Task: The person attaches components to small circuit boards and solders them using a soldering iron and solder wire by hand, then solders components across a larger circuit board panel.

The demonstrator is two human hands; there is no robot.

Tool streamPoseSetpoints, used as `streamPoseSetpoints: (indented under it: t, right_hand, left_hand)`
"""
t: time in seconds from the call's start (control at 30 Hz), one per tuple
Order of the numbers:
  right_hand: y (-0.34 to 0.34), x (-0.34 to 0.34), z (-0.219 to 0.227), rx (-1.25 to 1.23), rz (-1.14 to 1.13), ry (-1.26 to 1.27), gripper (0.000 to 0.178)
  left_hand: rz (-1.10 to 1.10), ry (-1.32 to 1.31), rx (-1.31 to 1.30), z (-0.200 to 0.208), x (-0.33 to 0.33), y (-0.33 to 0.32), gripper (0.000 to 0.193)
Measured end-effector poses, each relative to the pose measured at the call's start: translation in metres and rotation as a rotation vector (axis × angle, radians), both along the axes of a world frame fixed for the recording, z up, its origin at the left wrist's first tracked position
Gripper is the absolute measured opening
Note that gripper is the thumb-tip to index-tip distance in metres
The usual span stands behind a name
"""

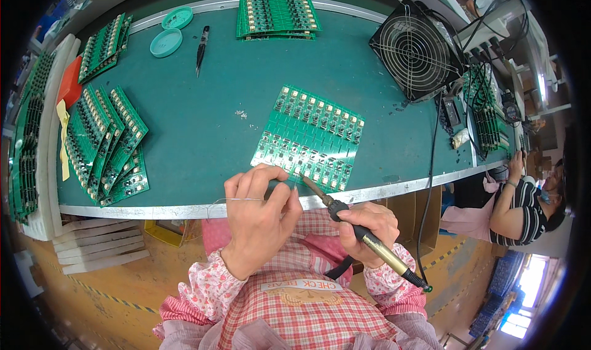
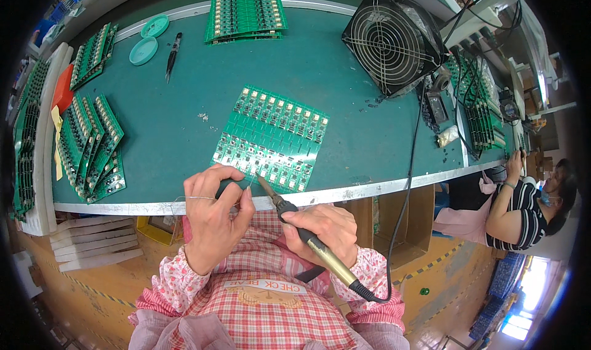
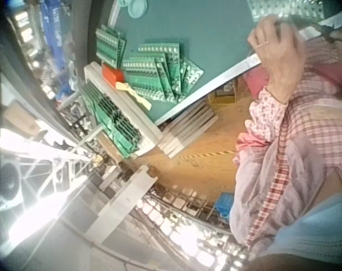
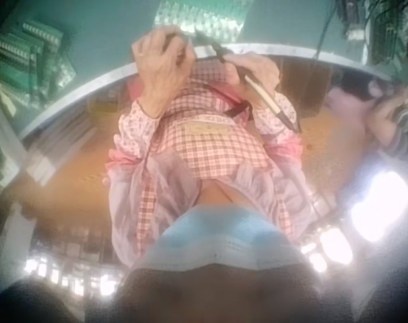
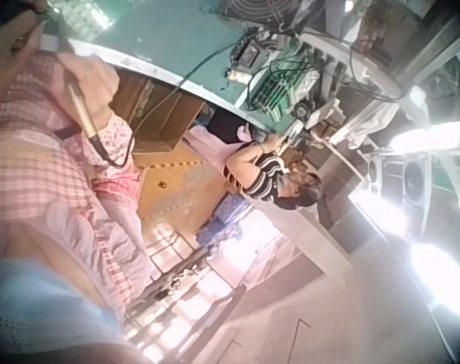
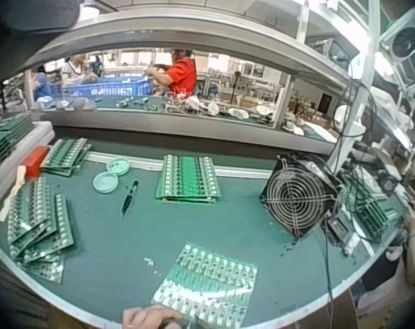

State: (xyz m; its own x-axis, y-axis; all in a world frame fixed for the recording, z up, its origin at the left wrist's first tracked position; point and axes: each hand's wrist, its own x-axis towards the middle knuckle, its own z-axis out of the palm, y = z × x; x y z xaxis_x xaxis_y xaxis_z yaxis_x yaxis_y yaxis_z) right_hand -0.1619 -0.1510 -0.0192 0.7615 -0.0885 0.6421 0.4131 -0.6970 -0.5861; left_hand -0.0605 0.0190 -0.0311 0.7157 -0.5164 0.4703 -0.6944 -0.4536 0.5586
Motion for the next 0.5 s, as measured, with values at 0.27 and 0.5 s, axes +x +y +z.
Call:
streamPoseSetpoints:
  t: [0.27,0.5]
  right_hand:
    - [-0.003,0.0,0.001,-0.373,0.05,-0.03,0.031]
    - [-0.006,-0.001,0.005,-0.28,0.032,0.045,0.03]
  left_hand:
    - [-0.022,0.012,0.023,0.0,0.001,0.001,0.014]
    - [-0.048,0.012,0.012,0.002,0.001,0.001,0.013]
